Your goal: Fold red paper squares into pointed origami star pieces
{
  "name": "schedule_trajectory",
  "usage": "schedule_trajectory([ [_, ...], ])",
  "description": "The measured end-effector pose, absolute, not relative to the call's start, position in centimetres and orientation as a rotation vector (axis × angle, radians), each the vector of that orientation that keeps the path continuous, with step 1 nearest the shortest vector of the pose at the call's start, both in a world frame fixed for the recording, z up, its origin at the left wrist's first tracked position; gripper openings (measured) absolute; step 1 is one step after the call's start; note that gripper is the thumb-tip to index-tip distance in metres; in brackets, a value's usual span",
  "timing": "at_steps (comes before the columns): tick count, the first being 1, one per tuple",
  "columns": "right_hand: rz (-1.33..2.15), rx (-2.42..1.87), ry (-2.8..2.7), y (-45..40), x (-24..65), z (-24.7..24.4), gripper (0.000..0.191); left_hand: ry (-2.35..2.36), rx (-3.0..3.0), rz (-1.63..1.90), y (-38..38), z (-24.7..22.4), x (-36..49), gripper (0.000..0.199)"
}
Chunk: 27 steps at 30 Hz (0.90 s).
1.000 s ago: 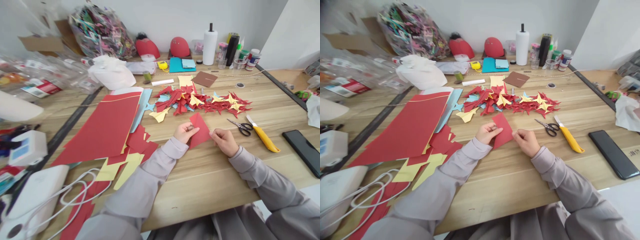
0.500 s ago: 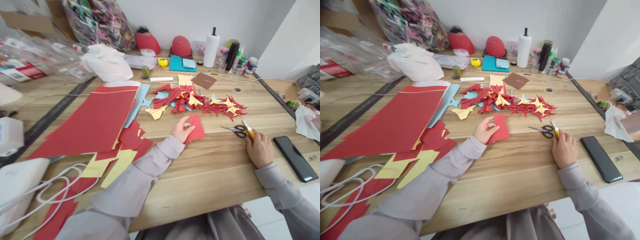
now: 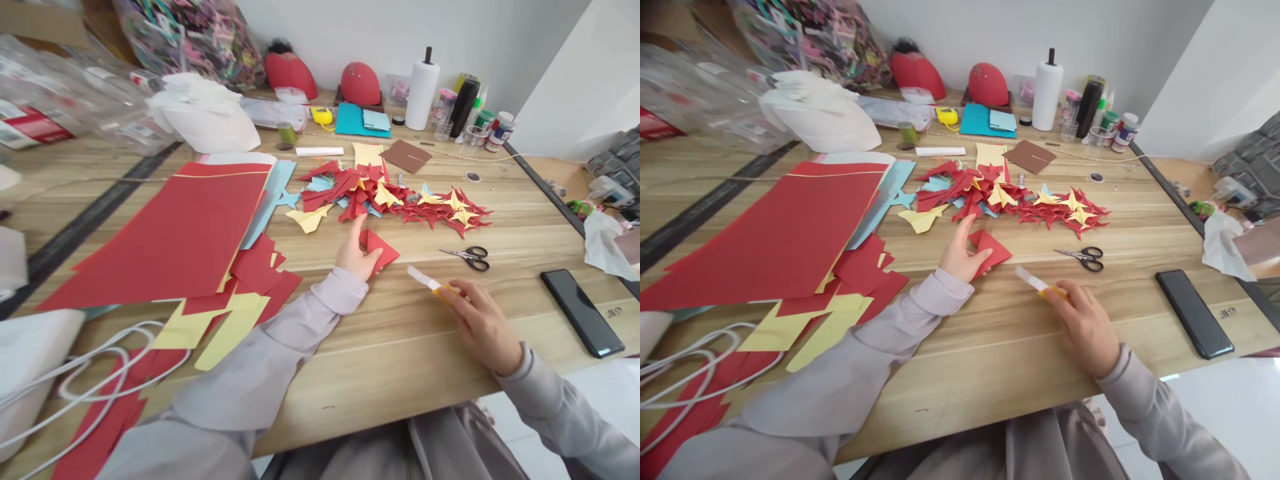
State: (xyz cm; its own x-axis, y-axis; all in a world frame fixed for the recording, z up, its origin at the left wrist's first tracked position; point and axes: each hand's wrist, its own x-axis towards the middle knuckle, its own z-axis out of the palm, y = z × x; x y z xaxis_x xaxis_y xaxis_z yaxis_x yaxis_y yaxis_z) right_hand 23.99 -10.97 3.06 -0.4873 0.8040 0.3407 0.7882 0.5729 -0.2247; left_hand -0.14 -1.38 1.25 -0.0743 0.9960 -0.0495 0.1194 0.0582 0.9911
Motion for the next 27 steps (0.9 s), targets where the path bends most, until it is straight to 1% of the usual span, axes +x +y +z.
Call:
schedule_trajectory([
  [4,0.157,-1.271,-2.445,-11.3,21.9,2.9,0.04,1.346,1.197,1.107,-1.7,2.0,0.0,0.077],
  [12,0.052,-1.281,-2.484,-10.4,20.8,2.8,0.042,1.326,1.194,1.021,-1.9,2.3,0.1,0.07],
  [15,0.021,-1.323,-2.506,-10.4,20.7,2.9,0.041,1.325,1.19,1.002,-1.7,1.9,0.0,0.069],
  [17,-0.022,-1.383,-2.504,-10.3,20.7,2.8,0.041,1.292,1.233,0.989,-1.4,1.5,-0.3,0.065],
  [20,-0.075,-1.44,-2.483,-10.1,20.7,2.5,0.039,1.243,1.474,0.955,-0.8,1.1,-1.1,0.052],
  [21,-0.077,-1.439,-2.485,-10.0,20.7,2.4,0.039,1.27,1.64,0.898,-0.6,1.2,-1.5,0.046],
  [23,-0.072,-1.421,-2.504,-10.0,20.6,2.3,0.04,1.385,2.008,0.666,-0.5,1.8,-2.0,0.034],
  [25,-0.072,-1.415,-2.525,-10.1,20.5,2.2,0.04,1.526,2.247,0.518,-0.7,2.5,-2.2,0.03],
  [27,-0.075,-1.428,-2.544,-10.3,20.4,2.2,0.041,1.669,2.395,0.478,-1.2,2.9,-1.8,0.031],
])
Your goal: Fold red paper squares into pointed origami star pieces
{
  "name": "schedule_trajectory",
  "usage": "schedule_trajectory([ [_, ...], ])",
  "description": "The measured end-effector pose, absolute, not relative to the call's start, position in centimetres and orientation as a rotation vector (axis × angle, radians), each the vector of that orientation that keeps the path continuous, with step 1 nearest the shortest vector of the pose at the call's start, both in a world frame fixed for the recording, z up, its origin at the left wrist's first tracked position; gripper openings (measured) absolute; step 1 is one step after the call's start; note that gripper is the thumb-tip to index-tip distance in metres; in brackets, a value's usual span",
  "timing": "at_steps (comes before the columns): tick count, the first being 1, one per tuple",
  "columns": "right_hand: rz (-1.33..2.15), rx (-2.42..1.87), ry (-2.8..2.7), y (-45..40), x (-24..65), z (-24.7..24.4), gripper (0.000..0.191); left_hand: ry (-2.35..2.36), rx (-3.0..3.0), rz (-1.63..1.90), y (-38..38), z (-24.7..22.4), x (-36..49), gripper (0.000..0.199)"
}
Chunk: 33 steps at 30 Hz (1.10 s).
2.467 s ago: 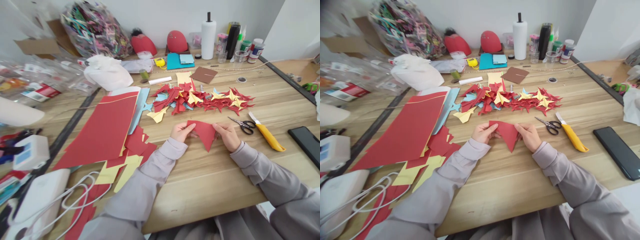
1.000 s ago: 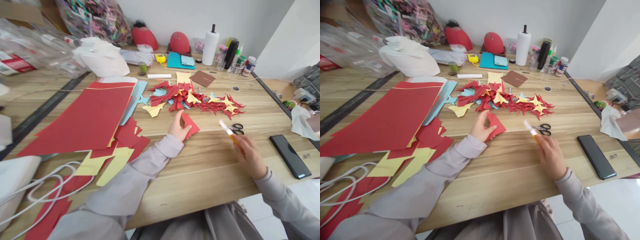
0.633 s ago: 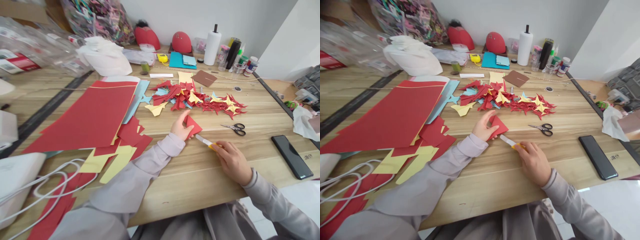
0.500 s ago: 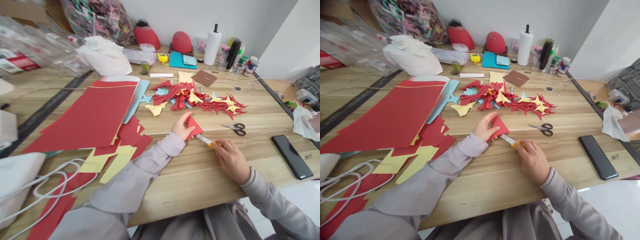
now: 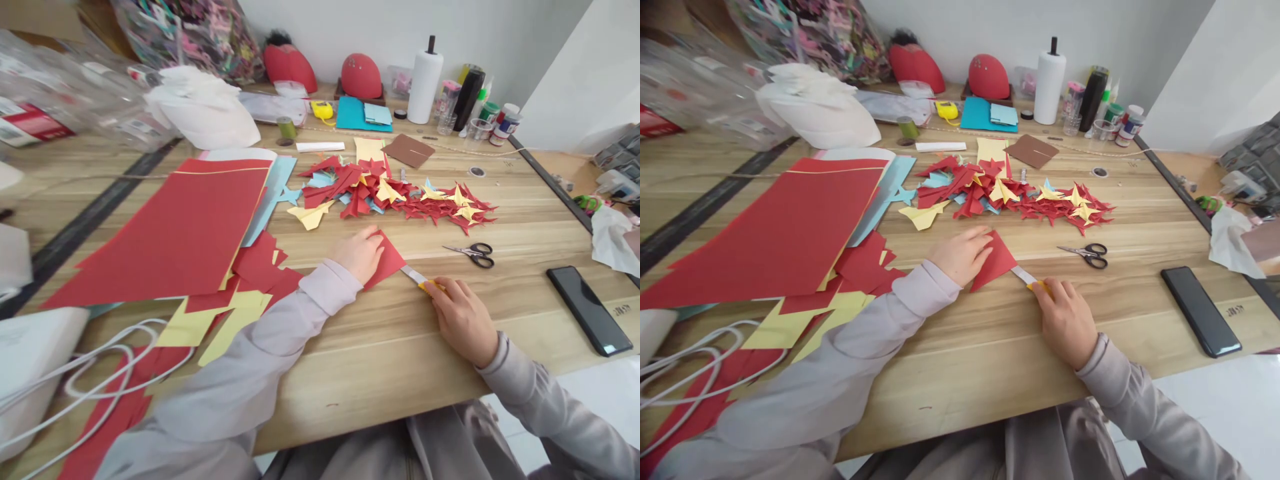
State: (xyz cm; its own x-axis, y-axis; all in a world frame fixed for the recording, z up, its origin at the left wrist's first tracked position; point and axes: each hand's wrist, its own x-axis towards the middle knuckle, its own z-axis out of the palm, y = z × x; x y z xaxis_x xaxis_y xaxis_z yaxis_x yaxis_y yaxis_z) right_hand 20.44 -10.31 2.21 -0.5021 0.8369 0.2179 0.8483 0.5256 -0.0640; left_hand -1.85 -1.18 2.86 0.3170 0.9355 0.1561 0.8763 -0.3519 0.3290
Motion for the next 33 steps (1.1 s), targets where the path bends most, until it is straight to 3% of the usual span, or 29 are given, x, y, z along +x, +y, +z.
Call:
schedule_trajectory([
  [7,-0.148,-1.472,-2.557,-10.8,20.0,2.2,0.037,1.714,2.584,0.383,-2.3,-0.1,0.1,0.051],
  [13,-0.216,-1.501,-2.506,-10.5,19.4,2.1,0.029,1.699,2.605,0.374,-2.4,-0.2,-0.1,0.052],
  [33,-0.284,-1.551,-2.467,-9.5,19.9,1.6,0.035,1.711,2.596,0.329,-2.5,0.2,-0.1,0.052],
])
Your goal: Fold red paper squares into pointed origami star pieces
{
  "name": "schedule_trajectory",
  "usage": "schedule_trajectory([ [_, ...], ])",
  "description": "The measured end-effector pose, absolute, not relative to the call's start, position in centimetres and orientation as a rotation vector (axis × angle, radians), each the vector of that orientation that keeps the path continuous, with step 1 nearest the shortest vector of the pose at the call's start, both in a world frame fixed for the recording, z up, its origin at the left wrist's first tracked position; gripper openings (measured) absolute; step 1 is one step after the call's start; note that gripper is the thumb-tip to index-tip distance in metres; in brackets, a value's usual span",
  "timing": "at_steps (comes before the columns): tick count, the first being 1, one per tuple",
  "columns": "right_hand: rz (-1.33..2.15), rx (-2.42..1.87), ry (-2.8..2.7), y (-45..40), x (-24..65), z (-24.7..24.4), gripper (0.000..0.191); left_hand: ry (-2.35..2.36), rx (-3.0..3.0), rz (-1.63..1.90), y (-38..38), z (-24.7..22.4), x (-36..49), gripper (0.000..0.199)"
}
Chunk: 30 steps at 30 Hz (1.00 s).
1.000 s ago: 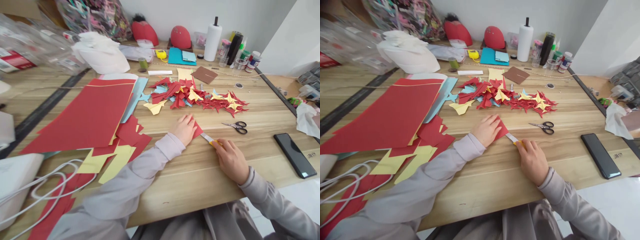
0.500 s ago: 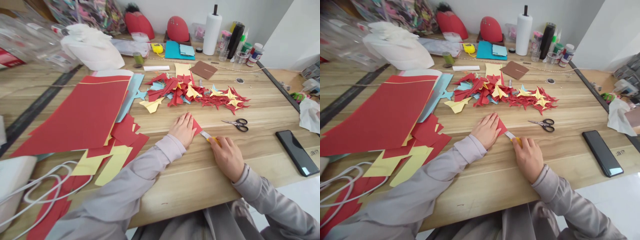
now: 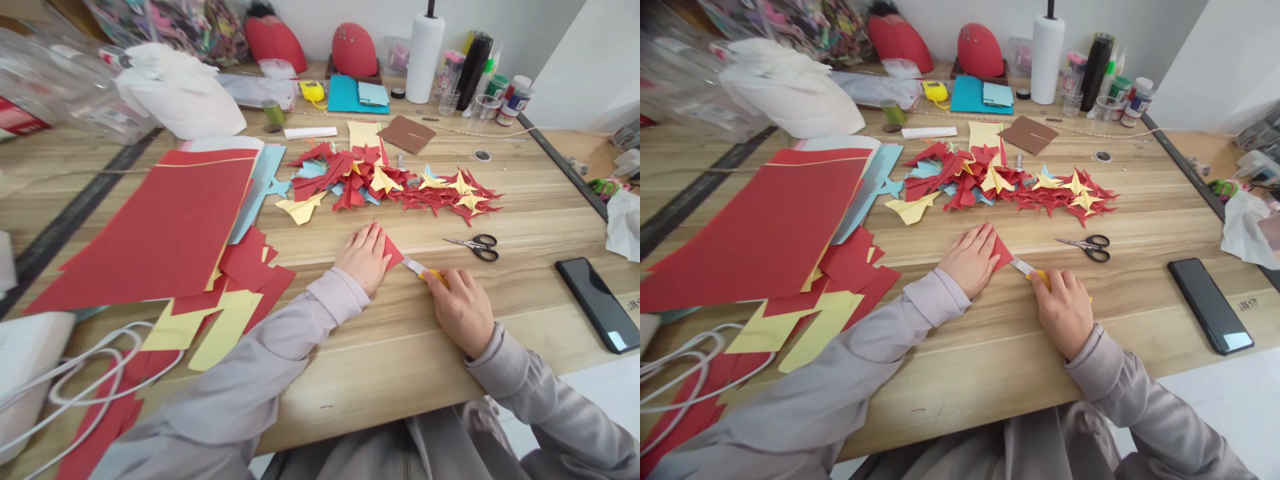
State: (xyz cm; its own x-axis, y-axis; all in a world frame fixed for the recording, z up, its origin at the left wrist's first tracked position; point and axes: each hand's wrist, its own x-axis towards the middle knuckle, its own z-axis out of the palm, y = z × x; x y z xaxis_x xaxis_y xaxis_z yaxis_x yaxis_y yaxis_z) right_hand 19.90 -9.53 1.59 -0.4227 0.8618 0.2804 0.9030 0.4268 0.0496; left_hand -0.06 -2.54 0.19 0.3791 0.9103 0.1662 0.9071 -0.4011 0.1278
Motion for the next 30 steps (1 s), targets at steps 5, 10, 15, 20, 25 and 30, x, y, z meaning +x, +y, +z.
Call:
schedule_trajectory([
  [5,-0.285,-1.51,-2.49,-9.6,20.4,1.7,0.033,1.679,2.618,0.341,-2.5,0.1,-0.2,0.052],
  [10,-0.298,-1.497,-2.521,-10.4,20.4,2.1,0.033,1.526,2.672,0.341,-2.4,0.2,-0.5,0.047],
  [15,-0.269,-1.505,-2.527,-10.5,20.4,2.2,0.033,1.5,2.593,0.43,-1.8,0.2,-1.1,0.039],
  [20,-0.236,-1.505,-2.535,-10.2,20.3,2.2,0.033,1.49,2.664,0.394,-1.8,0.0,-1.1,0.041],
  [25,-0.227,-1.491,-2.535,-10.1,20.4,2.1,0.034,1.482,2.738,0.372,-2.0,-0.2,-0.9,0.042],
  [30,-0.305,-1.507,-2.529,-10.3,20.4,1.8,0.034,1.482,2.767,0.369,-2.0,-0.2,-0.9,0.043],
])
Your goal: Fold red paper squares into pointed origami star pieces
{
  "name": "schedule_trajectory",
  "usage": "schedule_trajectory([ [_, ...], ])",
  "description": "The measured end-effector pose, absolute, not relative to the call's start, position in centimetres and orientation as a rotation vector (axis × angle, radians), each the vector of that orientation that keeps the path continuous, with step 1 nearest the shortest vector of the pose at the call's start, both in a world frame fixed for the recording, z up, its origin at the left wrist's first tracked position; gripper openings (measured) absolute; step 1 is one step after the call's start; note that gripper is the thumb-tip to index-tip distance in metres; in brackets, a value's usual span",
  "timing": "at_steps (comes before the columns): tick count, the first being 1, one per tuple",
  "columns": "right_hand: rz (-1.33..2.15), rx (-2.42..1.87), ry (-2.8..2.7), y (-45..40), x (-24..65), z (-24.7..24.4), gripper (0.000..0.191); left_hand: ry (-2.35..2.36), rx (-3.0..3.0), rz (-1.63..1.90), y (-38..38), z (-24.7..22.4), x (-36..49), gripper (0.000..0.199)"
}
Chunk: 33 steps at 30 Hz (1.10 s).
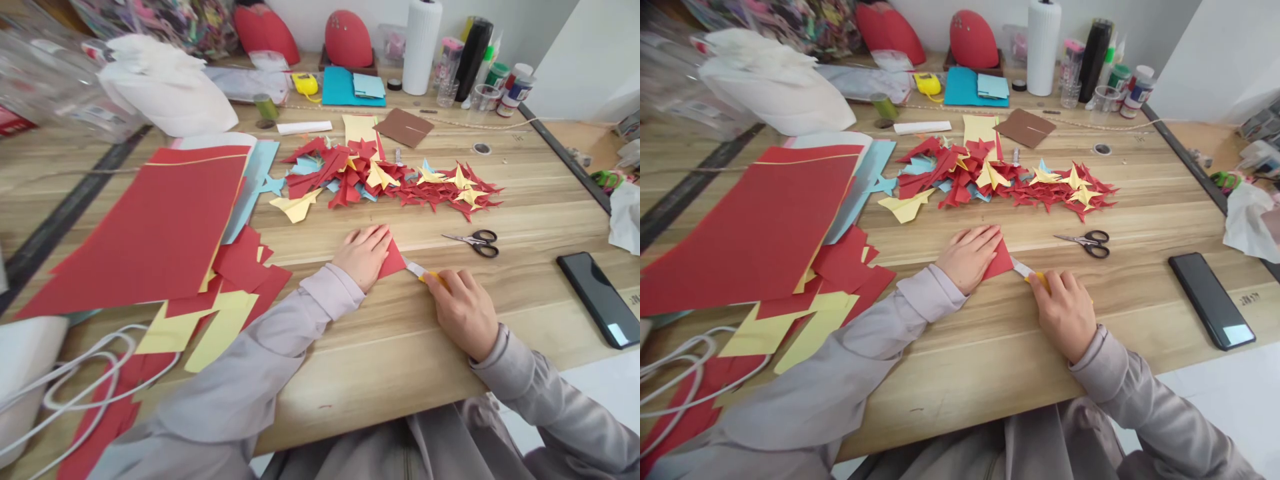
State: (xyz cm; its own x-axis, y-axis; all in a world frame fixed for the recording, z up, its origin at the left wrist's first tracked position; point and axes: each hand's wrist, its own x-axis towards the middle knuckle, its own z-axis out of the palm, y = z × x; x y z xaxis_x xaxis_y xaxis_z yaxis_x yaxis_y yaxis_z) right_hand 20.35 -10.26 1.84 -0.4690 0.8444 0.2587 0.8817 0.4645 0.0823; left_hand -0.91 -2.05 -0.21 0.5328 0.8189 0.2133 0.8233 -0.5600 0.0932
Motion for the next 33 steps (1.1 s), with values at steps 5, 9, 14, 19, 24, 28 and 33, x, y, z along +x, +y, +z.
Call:
schedule_trajectory([
  [5,-0.403,-1.572,-2.488,-10.5,20.6,1.6,0.033,-1.462,-2.723,-0.356,-2.0,-0.2,-0.9,0.043],
  [9,-0.41,-1.578,-2.473,-10.5,21.1,1.3,0.032,-1.46,-2.743,-0.369,-2.0,-0.1,-1.0,0.045],
  [14,-0.382,-1.599,-2.423,-10.5,21.6,1.1,0.032,-1.4,-2.794,-0.397,-2.1,0.1,-1.3,0.076],
  [19,-0.315,-1.55,-2.366,-10.7,21.9,1.3,0.031,-1.369,-2.814,-0.391,-2.1,0.1,-1.4,0.072],
  [24,-0.26,-1.491,-2.354,-11.2,22.2,1.5,0.031,-1.353,-2.822,-0.418,-2.0,0.1,-1.4,0.067],
  [28,-0.223,-1.452,-2.367,-11.6,22.3,1.7,0.031,-1.383,-2.821,-0.469,-1.8,0.2,-1.4,0.054],
  [33,-0.163,-1.405,-2.424,-12.3,22.4,2.1,0.032,-1.41,-2.833,-0.525,-1.5,0.1,-1.5,0.044],
])
